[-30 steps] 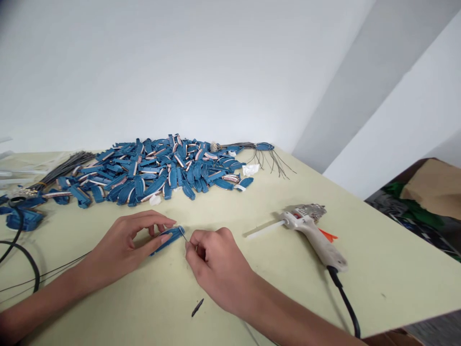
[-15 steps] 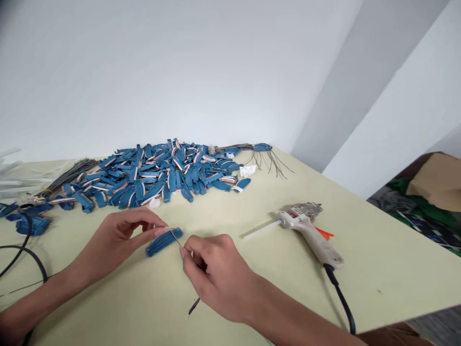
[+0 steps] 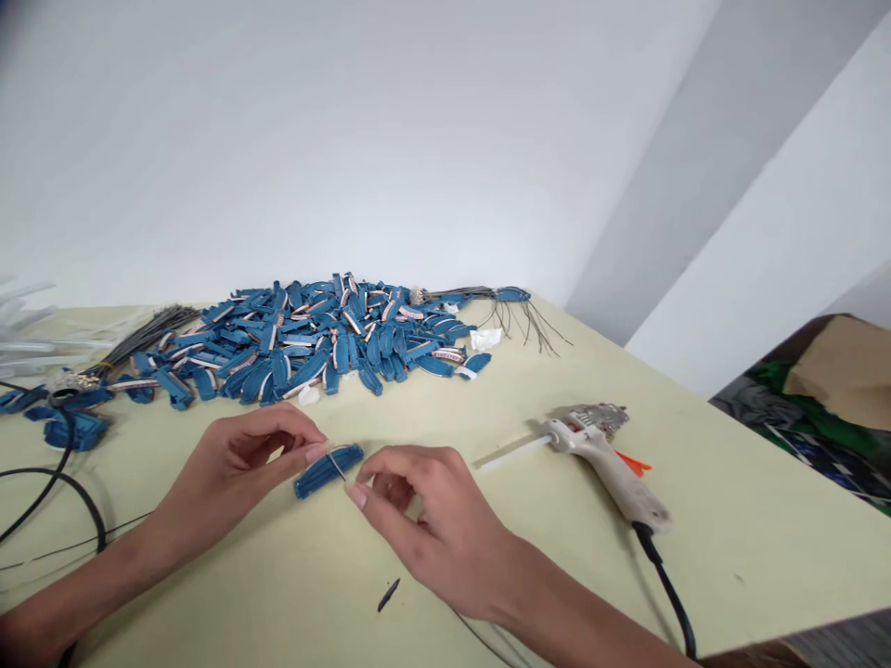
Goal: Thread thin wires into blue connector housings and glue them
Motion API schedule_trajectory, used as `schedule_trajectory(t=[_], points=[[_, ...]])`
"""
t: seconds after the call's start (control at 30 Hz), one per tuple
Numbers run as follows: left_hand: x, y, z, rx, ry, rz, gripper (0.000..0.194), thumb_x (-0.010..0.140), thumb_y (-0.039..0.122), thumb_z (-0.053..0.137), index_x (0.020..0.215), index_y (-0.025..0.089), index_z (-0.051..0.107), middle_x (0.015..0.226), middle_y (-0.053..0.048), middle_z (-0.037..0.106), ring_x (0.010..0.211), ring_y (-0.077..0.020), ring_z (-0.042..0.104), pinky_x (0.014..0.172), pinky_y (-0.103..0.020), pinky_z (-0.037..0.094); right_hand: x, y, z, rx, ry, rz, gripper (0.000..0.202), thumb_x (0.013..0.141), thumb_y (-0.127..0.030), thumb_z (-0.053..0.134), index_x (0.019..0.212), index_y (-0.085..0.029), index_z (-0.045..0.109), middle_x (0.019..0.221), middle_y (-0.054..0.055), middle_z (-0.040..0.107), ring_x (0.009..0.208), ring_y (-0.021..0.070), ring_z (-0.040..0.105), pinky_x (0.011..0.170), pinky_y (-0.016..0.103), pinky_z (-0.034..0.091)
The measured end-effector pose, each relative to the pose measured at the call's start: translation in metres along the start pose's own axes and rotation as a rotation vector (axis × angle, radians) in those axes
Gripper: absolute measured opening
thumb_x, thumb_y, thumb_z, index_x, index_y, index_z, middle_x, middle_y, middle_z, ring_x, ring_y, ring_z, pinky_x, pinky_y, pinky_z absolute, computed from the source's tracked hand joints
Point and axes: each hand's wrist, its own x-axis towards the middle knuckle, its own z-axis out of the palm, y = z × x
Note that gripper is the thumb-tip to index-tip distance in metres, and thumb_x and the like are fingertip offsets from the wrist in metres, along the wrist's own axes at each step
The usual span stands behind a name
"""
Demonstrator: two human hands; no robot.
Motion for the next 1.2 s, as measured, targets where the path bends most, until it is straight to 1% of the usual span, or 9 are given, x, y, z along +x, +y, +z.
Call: schedule_trajectory(t=[0.07, 0.1, 0.17, 0.27, 0.47, 0.57, 0.73, 0.93, 1.2], points=[[-0.003, 0.002, 0.001, -0.026, 0.006, 0.019, 0.013, 0.084, 0.035, 0.071, 0.079, 0.023, 0.074, 0.075, -0.001, 0.066, 0.071, -0.0148, 0.056, 0.064, -0.027, 0.044, 0.002, -0.006, 0.001, 0.007, 0.088, 0.03, 0.026, 0.091, -0.043, 0.064, 0.102, -0.021, 0.07, 0.089, 0.004, 0.071, 0.073, 0.0147, 0.066, 0.041, 0.017, 0.04], [-0.004, 0.002, 0.001, -0.036, 0.002, 0.023, 0.013, 0.085, 0.035, 0.07, 0.081, 0.024, 0.075, 0.076, -0.001, 0.066, 0.071, -0.0148, 0.056, 0.064, -0.027, 0.044, 0.002, -0.009, 0.002, -0.01, 0.132, -0.002, 0.028, 0.09, -0.043, 0.067, 0.106, -0.021, 0.07, 0.095, 0.005, 0.072, 0.074, 0.0152, 0.067, 0.041, 0.017, 0.042], [-0.008, 0.003, 0.002, -0.057, -0.016, 0.02, 0.012, 0.086, 0.036, 0.07, 0.083, 0.025, 0.076, 0.078, -0.001, 0.066, 0.073, -0.015, 0.056, 0.065, -0.027, 0.044, 0.004, -0.014, 0.006, -0.111, 0.213, -0.143, 0.023, 0.09, -0.037, 0.069, 0.104, -0.02, 0.071, 0.092, 0.005, 0.073, 0.069, 0.0147, 0.067, 0.047, 0.019, 0.048], [-0.012, 0.004, 0.005, -0.107, -0.027, 0.007, 0.013, 0.086, 0.036, 0.071, 0.082, 0.024, 0.076, 0.08, -0.002, 0.067, 0.074, -0.0151, 0.057, 0.065, -0.027, 0.045, 0.006, -0.017, 0.014, -0.281, 0.295, -0.344, 0.01, 0.092, -0.024, 0.066, 0.094, -0.016, 0.073, 0.077, 0.003, 0.072, 0.063, 0.0143, 0.066, 0.06, 0.024, 0.051], [-0.016, 0.002, 0.01, -0.17, 0.075, -0.018, 0.011, 0.085, 0.032, 0.072, 0.08, 0.022, 0.074, 0.077, 0.001, 0.063, 0.067, -0.0107, 0.055, 0.06, -0.021, 0.045, 0.012, -0.014, 0.025, -0.297, 0.425, -0.427, 0.013, 0.093, -0.013, 0.063, 0.086, -0.016, 0.074, 0.073, 0.001, 0.073, 0.059, 0.0118, 0.066, 0.059, 0.021, 0.048], [-0.016, 0.0, 0.012, -0.172, 0.101, 0.001, 0.008, 0.085, 0.029, 0.072, 0.08, 0.023, 0.073, 0.079, 0.002, 0.063, 0.069, -0.0096, 0.056, 0.062, -0.019, 0.046, 0.014, -0.012, 0.026, -0.332, 0.407, -0.462, 0.016, 0.095, -0.011, 0.06, 0.086, -0.014, 0.073, 0.073, 0.002, 0.073, 0.058, 0.0119, 0.064, 0.058, 0.022, 0.047], [-0.017, 0.0, 0.013, -0.175, 0.089, 0.019, 0.007, 0.087, 0.026, 0.07, 0.081, 0.025, 0.072, 0.08, 0.003, 0.062, 0.072, -0.0083, 0.057, 0.065, -0.016, 0.047, 0.015, -0.01, 0.026, -0.325, 0.403, -0.52, 0.015, 0.096, -0.01, 0.059, 0.09, -0.011, 0.072, 0.071, 0.002, 0.069, 0.058, 0.011, 0.062, 0.058, 0.021, 0.047], [-0.015, 0.001, 0.014, -0.176, 0.083, 0.0, 0.007, 0.086, 0.026, 0.071, 0.079, 0.026, 0.073, 0.08, 0.004, 0.063, 0.072, -0.0066, 0.058, 0.065, -0.012, 0.048, 0.016, -0.005, 0.025, -0.299, 0.406, -0.556, 0.014, 0.095, -0.007, 0.059, 0.091, -0.007, 0.073, 0.072, 0.003, 0.068, 0.059, 0.0104, 0.062, 0.059, 0.021, 0.048], [-0.015, -0.002, 0.013, -0.124, 0.112, 0.059, 0.006, 0.085, 0.024, 0.072, 0.083, 0.029, 0.074, 0.084, 0.004, 0.065, 0.076, -0.0072, 0.061, 0.069, -0.012, 0.052, 0.015, 0.0, 0.024, -0.297, 0.343, -0.561, 0.02, 0.096, -0.008, 0.055, 0.087, -0.005, 0.072, 0.069, 0.004, 0.064, 0.058, 0.0104, 0.058, 0.058, 0.022, 0.048]])
